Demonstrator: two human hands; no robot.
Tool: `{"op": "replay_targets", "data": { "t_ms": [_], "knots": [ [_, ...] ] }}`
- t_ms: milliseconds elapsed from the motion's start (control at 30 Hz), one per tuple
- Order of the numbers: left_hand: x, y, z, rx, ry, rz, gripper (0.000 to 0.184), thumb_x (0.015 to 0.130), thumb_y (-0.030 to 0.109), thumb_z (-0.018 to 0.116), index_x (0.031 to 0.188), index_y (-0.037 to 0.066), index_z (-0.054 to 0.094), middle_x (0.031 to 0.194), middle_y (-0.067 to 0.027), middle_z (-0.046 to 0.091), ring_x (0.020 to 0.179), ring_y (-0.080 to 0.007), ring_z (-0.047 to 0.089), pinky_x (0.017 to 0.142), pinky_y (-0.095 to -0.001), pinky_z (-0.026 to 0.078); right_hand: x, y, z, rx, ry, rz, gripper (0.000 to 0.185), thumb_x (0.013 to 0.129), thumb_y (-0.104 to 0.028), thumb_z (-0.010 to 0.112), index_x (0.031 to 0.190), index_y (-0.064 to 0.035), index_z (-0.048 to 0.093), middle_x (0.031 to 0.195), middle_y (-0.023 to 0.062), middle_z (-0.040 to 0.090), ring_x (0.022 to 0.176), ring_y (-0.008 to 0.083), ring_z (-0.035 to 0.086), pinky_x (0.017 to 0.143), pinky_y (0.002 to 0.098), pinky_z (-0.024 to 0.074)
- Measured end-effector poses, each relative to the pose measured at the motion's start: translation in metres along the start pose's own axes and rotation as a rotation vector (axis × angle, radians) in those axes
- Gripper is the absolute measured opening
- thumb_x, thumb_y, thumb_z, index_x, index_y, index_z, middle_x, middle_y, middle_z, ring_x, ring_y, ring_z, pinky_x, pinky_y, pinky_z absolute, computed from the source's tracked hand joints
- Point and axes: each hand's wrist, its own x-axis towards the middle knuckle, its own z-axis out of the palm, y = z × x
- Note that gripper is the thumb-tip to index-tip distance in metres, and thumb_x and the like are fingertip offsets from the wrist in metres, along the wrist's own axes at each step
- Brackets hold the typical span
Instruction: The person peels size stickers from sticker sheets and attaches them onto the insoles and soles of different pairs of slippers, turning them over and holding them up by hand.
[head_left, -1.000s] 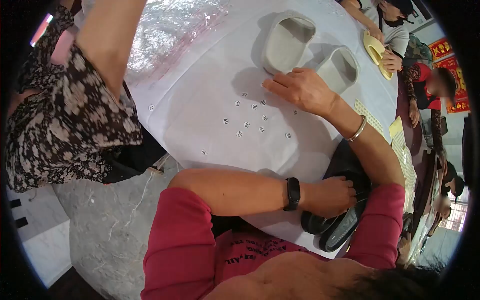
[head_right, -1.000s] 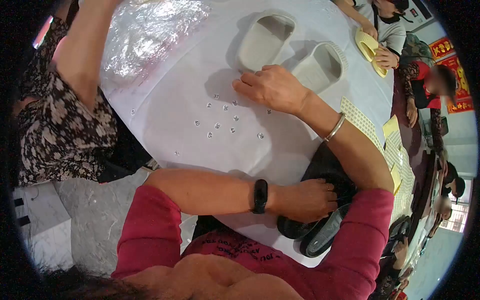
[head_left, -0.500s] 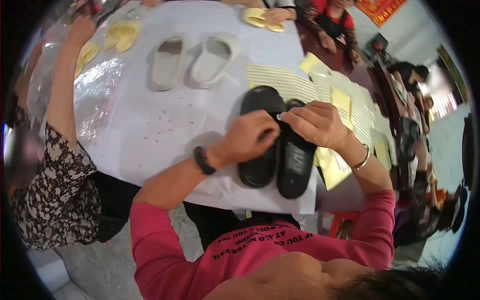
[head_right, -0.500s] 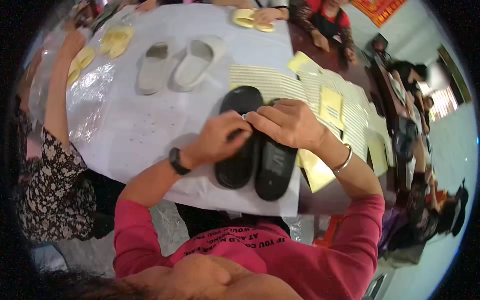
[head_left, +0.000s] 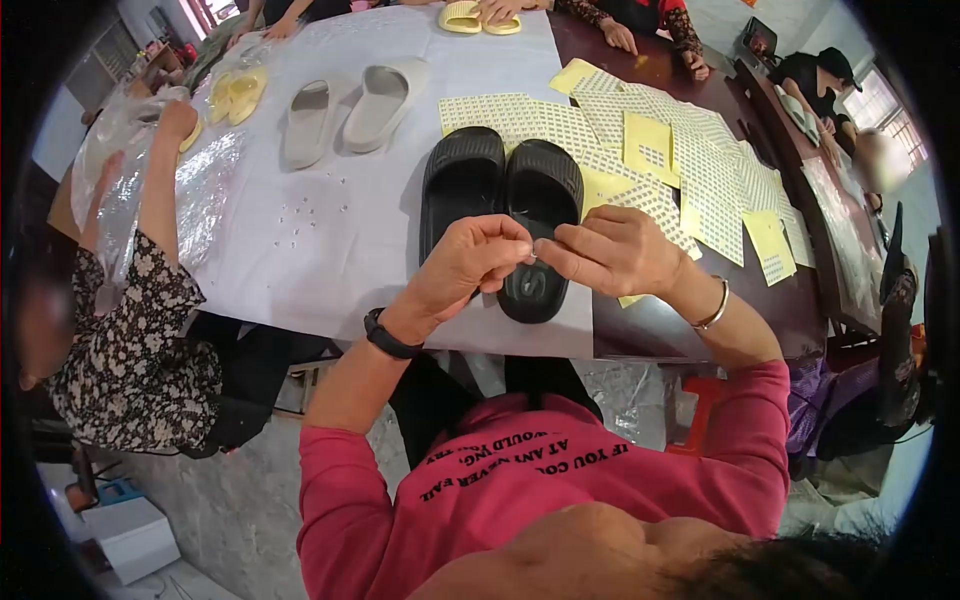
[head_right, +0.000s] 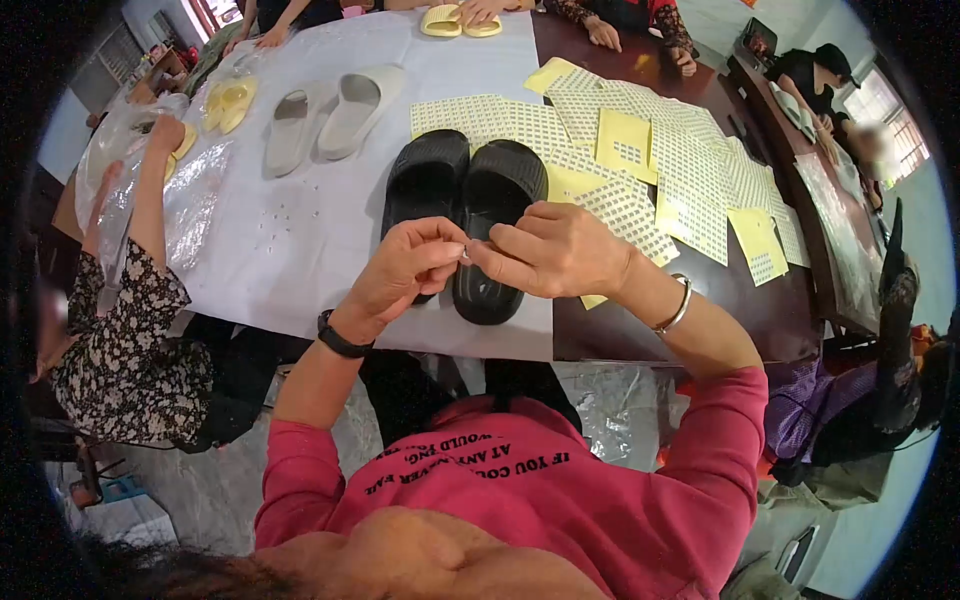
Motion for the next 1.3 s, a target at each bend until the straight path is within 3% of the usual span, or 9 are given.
{"op": "replay_targets", "data": {
  "t_ms": [100, 200, 300, 433, 700, 833, 933, 967, 1300],
  "knots": [
    [-0.004, -0.005, 0.016, 0.016, 0.064, 0.024, 0.008, 0.09, 0.012, 0.06, 0.092, 0.004, 0.063, 0.072, 0.0039, 0.053, 0.056, -0.0013, 0.038, 0.046, -0.0179, 0.028, -0.007, -0.007, -0.005, 0.024, 0.016, 0.043, 0.033, 0.068, -0.005, 0.068, 0.101, -0.0047, 0.065, 0.083, 0.0048, 0.063, 0.056, 0.0141, 0.059, 0.051, 0.0261, 0.0482],
    [-0.005, -0.016, 0.024, -0.008, 0.146, 0.108, 0.007, 0.089, 0.009, 0.061, 0.092, 0.003, 0.063, 0.075, 0.0033, 0.057, 0.057, -0.0004, 0.041, 0.047, -0.0179, 0.031, -0.019, -0.014, -0.003, 0.178, 0.063, 0.281, 0.026, 0.073, -0.003, 0.069, 0.099, -0.0024, 0.065, 0.08, 0.0064, 0.064, 0.058, 0.0156, 0.061, 0.052, 0.0262, 0.0489],
    [-0.002, -0.03, 0.035, 0.08, 0.275, 0.253, 0.004, 0.087, 0.005, 0.063, 0.09, 0.002, 0.063, 0.078, 0.0032, 0.06, 0.061, 0.0009, 0.044, 0.05, -0.0171, 0.034, -0.022, -0.03, -0.003, 0.706, 0.169, 0.944, 0.017, 0.084, -0.009, 0.069, 0.098, 0.0004, 0.065, 0.081, 0.0083, 0.065, 0.062, 0.0129, 0.061, 0.057, 0.0233, 0.0482],
    [0.012, -0.042, 0.051, 0.358, 0.435, 0.5, 0.003, 0.086, 0.001, 0.065, 0.088, 0.001, 0.063, 0.075, 0.0051, 0.058, 0.065, 0.0018, 0.046, 0.054, -0.0153, 0.035, -0.028, -0.035, -0.002, 0.971, 0.138, 1.146, 0.018, 0.082, -0.01, 0.072, 0.094, 0.0016, 0.065, 0.079, 0.0018, 0.064, 0.068, 0.0056, 0.056, 0.061, 0.0202, 0.045],
    [0.028, -0.028, 0.037, 0.411, 0.474, 0.364, 0.008, 0.085, 0.002, 0.065, 0.093, 0.0, 0.066, 0.074, 0.0048, 0.058, 0.064, 0.0006, 0.047, 0.057, -0.016, 0.038, -0.025, -0.015, 0.022, 1.127, 0.18, 1.333, 0.011, 0.089, -0.009, 0.066, 0.088, 0.0024, 0.064, 0.075, -0.0025, 0.058, 0.065, 0.0034, 0.05, 0.057, 0.0194, 0.0415],
    [0.022, -0.012, -0.007, 0.35, 0.607, 0.359, 0.015, 0.089, 0.004, 0.062, 0.103, 0.0, 0.066, 0.082, 0.0041, 0.06, 0.064, -0.0003, 0.048, 0.057, -0.0157, 0.039, -0.023, -0.001, 0.042, 1.116, 0.084, 1.324, 0.012, 0.089, -0.009, 0.066, 0.087, 0.0025, 0.064, 0.077, -0.0019, 0.059, 0.066, 0.0037, 0.05, 0.059, 0.0201, 0.0421],
    [0.004, -0.018, -0.025, 0.344, 0.69, 0.386, 0.014, 0.09, 0.006, 0.062, 0.102, 0.0, 0.066, 0.082, 0.0021, 0.061, 0.061, -0.0004, 0.046, 0.052, -0.0161, 0.036, -0.024, -0.009, 0.047, 0.875, -0.071, 1.044, 0.007, 0.082, -0.007, 0.069, 0.084, -0.0009, 0.067, 0.076, 0.0059, 0.061, 0.068, 0.016, 0.056, 0.063, 0.0288, 0.0454],
    [-0.001, -0.023, -0.027, 0.302, 0.72, 0.384, 0.013, 0.091, 0.007, 0.061, 0.101, 0.0, 0.065, 0.082, 0.0008, 0.061, 0.059, -0.0005, 0.044, 0.05, -0.0164, 0.034, -0.023, -0.012, 0.045, 0.83, -0.119, 1.015, 0.006, 0.079, -0.007, 0.07, 0.082, -0.002, 0.068, 0.076, 0.0104, 0.061, 0.071, 0.0247, 0.058, 0.065, 0.0341, 0.0466],
    [-0.021, -0.042, -0.037, 0.216, 0.734, 0.442, 0.014, 0.092, 0.009, 0.06, 0.101, -0.001, 0.065, 0.082, -0.0031, 0.064, 0.055, -0.0017, 0.044, 0.047, -0.0171, 0.034, -0.023, -0.027, 0.058, 0.607, -0.238, 0.827, 0.009, 0.075, -0.012, 0.071, 0.076, -0.0037, 0.068, 0.073, 0.0108, 0.061, 0.071, 0.0305, 0.058, 0.069, 0.0403, 0.0465]
  ]
}}
